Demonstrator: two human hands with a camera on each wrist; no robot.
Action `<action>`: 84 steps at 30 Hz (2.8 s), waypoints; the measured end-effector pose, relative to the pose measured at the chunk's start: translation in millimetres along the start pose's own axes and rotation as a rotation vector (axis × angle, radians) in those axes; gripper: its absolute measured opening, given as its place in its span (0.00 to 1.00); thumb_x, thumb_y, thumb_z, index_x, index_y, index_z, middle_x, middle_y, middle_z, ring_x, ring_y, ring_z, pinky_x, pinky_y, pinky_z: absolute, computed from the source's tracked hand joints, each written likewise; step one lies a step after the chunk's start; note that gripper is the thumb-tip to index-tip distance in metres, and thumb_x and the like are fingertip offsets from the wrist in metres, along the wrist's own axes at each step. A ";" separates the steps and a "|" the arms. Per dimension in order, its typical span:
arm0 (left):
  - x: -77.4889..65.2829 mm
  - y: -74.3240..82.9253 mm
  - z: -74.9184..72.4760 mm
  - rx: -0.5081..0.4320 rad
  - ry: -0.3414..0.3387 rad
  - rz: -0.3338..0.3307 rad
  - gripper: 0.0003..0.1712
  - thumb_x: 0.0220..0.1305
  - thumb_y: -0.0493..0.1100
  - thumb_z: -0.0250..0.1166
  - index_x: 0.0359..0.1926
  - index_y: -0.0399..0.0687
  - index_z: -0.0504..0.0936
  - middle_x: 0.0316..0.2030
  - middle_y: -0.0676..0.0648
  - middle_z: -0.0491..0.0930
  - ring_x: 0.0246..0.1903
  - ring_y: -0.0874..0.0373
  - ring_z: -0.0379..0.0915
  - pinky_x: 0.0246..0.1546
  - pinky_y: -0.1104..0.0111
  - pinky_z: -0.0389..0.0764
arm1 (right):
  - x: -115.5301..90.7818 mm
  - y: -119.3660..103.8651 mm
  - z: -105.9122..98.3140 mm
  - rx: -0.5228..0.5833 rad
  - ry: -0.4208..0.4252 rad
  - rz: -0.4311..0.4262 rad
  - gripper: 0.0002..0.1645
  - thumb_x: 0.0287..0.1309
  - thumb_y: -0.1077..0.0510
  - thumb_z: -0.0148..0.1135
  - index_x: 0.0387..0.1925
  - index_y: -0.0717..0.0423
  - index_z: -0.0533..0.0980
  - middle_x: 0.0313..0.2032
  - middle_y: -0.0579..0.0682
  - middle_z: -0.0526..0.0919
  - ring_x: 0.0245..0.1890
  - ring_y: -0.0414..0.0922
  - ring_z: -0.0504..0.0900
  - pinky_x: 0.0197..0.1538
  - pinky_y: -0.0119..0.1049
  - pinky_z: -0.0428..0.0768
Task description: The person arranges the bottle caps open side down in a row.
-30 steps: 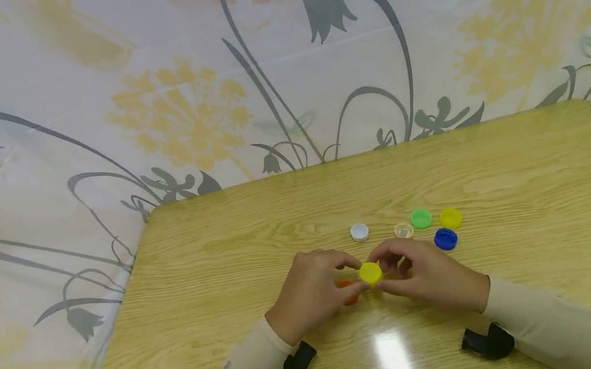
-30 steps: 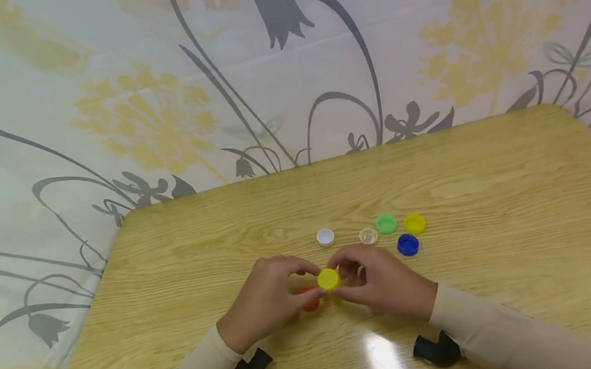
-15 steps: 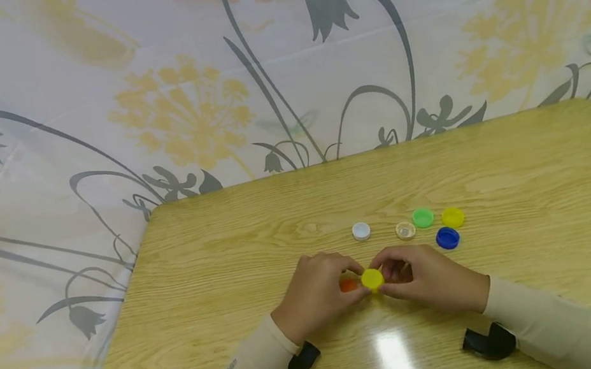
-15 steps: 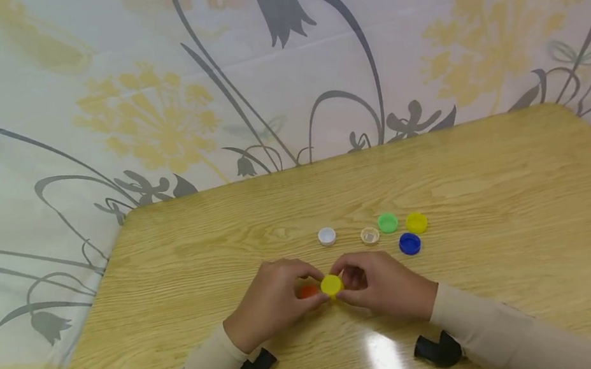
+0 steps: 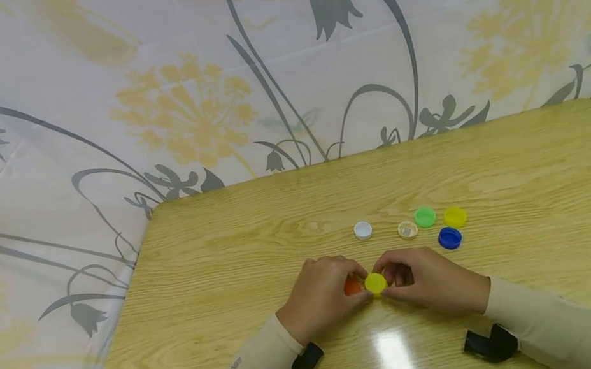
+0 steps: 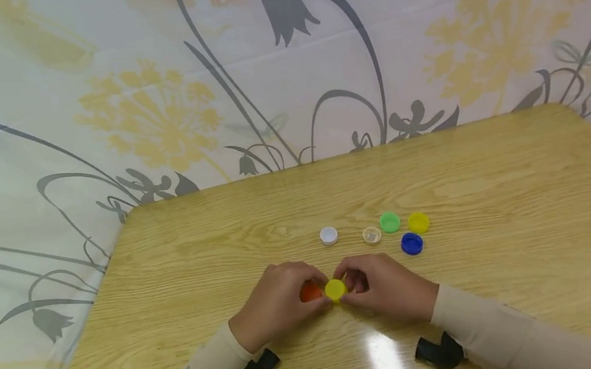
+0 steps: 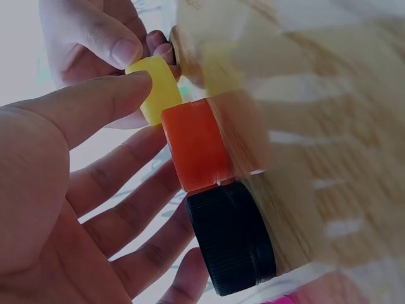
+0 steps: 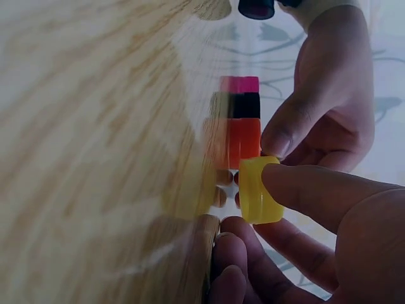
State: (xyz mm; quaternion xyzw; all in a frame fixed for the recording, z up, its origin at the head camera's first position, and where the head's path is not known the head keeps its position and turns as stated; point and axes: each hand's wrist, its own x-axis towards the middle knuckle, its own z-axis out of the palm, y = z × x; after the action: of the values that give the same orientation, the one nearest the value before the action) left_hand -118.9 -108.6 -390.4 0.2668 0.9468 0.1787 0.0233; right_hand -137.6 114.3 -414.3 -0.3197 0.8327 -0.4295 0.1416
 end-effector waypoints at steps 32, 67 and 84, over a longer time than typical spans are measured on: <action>-1.0 0.4 2.7 0.015 -0.013 -0.011 0.14 0.61 0.52 0.72 0.45 0.54 0.88 0.43 0.56 0.87 0.41 0.64 0.78 0.41 0.68 0.70 | 0.3 1.3 1.5 -0.057 0.022 -0.002 0.15 0.60 0.57 0.70 0.48 0.57 0.81 0.32 0.40 0.78 0.30 0.32 0.72 0.34 0.28 0.76; 9.2 -5.9 -21.1 -0.028 0.078 -0.052 0.15 0.67 0.50 0.68 0.49 0.49 0.87 0.48 0.52 0.88 0.48 0.57 0.84 0.53 0.59 0.81 | 22.7 -4.5 -20.0 -0.195 0.145 0.029 0.16 0.63 0.61 0.66 0.52 0.58 0.81 0.38 0.46 0.84 0.35 0.37 0.78 0.37 0.31 0.79; 35.7 -2.4 -19.6 0.005 0.120 -0.152 0.17 0.68 0.53 0.66 0.52 0.51 0.87 0.49 0.53 0.87 0.48 0.54 0.84 0.48 0.54 0.78 | 49.6 -1.2 -25.7 -0.253 0.222 0.024 0.16 0.62 0.62 0.66 0.51 0.63 0.81 0.49 0.59 0.86 0.43 0.52 0.82 0.47 0.49 0.82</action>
State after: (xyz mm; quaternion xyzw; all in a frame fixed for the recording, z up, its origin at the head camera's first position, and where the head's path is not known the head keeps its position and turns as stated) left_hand -153.3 -98.6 -371.1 0.1828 0.9644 0.1898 -0.0207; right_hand -187.7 97.4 -396.3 -0.2754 0.8944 -0.3523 0.0126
